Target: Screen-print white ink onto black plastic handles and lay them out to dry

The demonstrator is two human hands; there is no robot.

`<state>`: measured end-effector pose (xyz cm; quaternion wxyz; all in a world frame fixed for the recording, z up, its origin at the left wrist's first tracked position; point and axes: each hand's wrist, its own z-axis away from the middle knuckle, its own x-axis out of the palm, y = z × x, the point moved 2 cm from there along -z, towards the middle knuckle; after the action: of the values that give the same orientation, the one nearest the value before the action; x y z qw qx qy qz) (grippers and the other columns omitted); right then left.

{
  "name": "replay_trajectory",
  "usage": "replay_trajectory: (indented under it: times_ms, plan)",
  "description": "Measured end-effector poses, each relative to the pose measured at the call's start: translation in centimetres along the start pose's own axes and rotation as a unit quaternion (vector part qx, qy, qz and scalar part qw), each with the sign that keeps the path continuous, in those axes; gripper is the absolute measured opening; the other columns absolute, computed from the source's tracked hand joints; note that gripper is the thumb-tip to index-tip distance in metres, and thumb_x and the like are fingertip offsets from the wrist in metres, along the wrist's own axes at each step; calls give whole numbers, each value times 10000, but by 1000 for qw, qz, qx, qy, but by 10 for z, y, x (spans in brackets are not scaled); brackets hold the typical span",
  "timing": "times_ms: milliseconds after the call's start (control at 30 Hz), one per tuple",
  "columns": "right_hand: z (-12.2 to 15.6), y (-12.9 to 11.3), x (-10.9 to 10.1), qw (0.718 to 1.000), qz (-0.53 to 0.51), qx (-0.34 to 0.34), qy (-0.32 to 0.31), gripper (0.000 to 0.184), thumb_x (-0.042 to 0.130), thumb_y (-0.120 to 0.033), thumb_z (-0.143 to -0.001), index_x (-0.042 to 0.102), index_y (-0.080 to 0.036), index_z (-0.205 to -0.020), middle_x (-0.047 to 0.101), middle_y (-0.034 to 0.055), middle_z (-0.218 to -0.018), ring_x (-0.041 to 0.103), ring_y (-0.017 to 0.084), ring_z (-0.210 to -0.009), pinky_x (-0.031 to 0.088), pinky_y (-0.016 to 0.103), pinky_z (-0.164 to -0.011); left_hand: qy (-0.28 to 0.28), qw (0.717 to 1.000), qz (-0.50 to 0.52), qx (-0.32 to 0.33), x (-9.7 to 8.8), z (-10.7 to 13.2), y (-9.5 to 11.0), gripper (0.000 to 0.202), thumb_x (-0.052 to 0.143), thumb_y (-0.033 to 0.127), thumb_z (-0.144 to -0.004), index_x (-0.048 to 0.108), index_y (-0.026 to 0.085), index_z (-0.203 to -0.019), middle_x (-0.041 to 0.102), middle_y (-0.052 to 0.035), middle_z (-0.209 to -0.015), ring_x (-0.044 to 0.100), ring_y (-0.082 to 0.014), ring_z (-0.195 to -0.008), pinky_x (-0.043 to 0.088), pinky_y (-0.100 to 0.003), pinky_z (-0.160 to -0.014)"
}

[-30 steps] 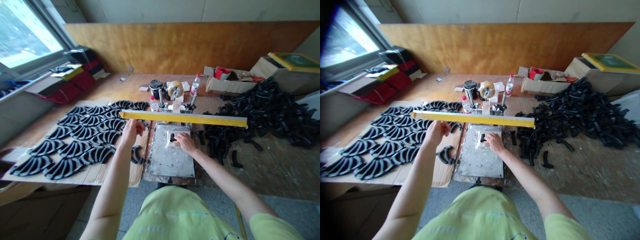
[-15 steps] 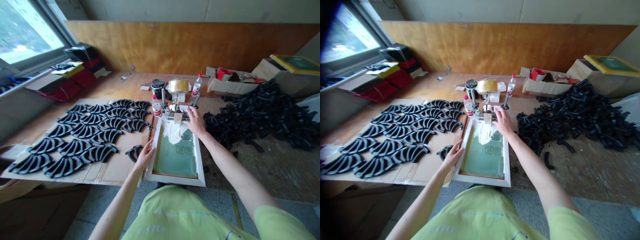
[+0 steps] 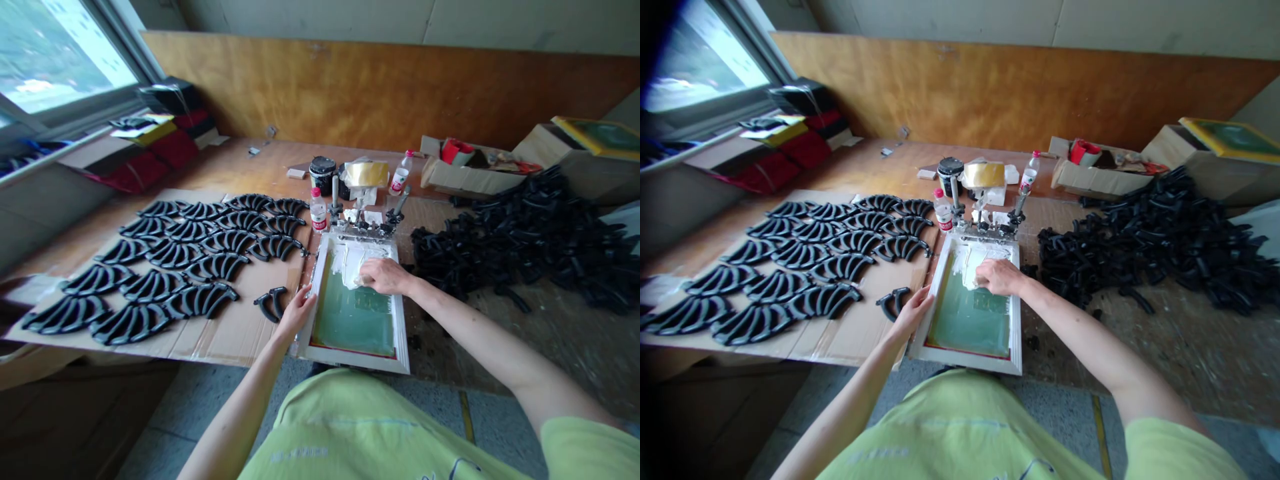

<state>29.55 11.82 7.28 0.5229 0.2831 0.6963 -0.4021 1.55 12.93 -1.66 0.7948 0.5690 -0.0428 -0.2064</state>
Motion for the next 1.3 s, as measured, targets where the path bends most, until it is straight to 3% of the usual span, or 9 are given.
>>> replay_trajectory:
  times_ms: [133, 300, 533, 667, 767, 867, 1000, 1167, 1300]
  plan:
    - [0, -2, 10, 995, 36, 54, 77, 119, 548, -113, -820, 645, -182, -833, 632, 68, -861, 544, 216, -901, 407, 292, -742, 5, 1000, -13, 3, -1, 3, 6, 645, 573, 571, -808, 531, 192, -1328, 698, -49, -878, 645, -191, -792, 494, -264, -694]
    - [14, -10, 22, 997, 8, -10, 74, 139, 552, -135, -848, 660, -189, -918, 641, 61, -891, 554, 210, -908, 434, 300, -784, 11, 1000, -3, 2, 0, 8, 12, 672, 599, 568, -786, 535, 179, -1330, 705, -56, -871, 646, -195, -753, 493, -262, -646]
    - [-45, 43, -39, 969, 31, 202, 139, 520, 722, -322, -784, 559, -273, -1276, 626, 52, -1034, 599, 220, -883, 449, 310, -772, -1, 1000, 20, 14, -13, 25, 71, 686, 618, 587, -767, 537, 222, -1342, 705, -29, -895, 631, -175, -719, 466, -235, -599]
    - [-20, 82, -69, 912, 56, 300, 274, 479, 583, -357, -881, 505, -221, -1333, 626, 94, -1071, 599, 244, -922, 449, 338, -801, 7, 995, 85, 46, -16, 25, 125, 607, 511, 660, -806, 655, 188, -1160, 699, -35, -924, 622, -163, -725, 468, -231, -601]
    - [25, 102, -53, 861, 23, 396, 318, 292, 472, -313, -922, 612, -164, -1130, 665, 104, -937, 609, 240, -868, 454, 342, -791, 15, 974, 176, 140, -10, 12, 166, 562, 507, 639, -820, 635, 178, -1115, 687, -50, -998, 644, -181, -849, 508, -246, -668]
    - [51, 94, -2, 885, -53, 402, 229, 224, 521, -330, -889, 643, -171, -988, 676, 82, -842, 619, 222, -804, 470, 327, -752, 29, 959, 225, 170, 1, -3, 186, 560, 480, 620, -842, 580, 166, -1154, 681, -80, -1002, 657, -195, -902, 526, -252, -649]
    - [46, 41, 54, 956, -56, 252, 138, 269, 672, -300, -812, 636, -220, -1066, 663, 67, -1007, 585, 227, -977, 454, 368, -866, 63, 959, 254, 107, 27, -6, 156, 551, 512, 609, -839, 502, 192, -1199, 680, -99, -1061, 669, -170, -841, 521, -226, -587]
    - [28, -41, 60, 968, -29, 176, 175, 135, 595, -295, -892, 677, -211, -958, 634, 76, -910, 545, 223, -951, 442, 369, -875, -99, 960, 219, -144, 80, 21, 69, 599, 577, 661, -770, 554, 167, -1109, 697, -155, -1031, 692, -226, -819, 528, -264, -533]
    - [36, -49, 56, 982, -76, 79, 153, 197, 510, -271, -943, 675, -233, -1044, 661, 49, -934, 578, 179, -919, 453, 317, -858, -4, 970, 207, -128, 46, 29, 25, 513, 564, 655, -766, 582, 168, -926, 697, -82, -816, 668, -165, -649, 466, -220, -469]
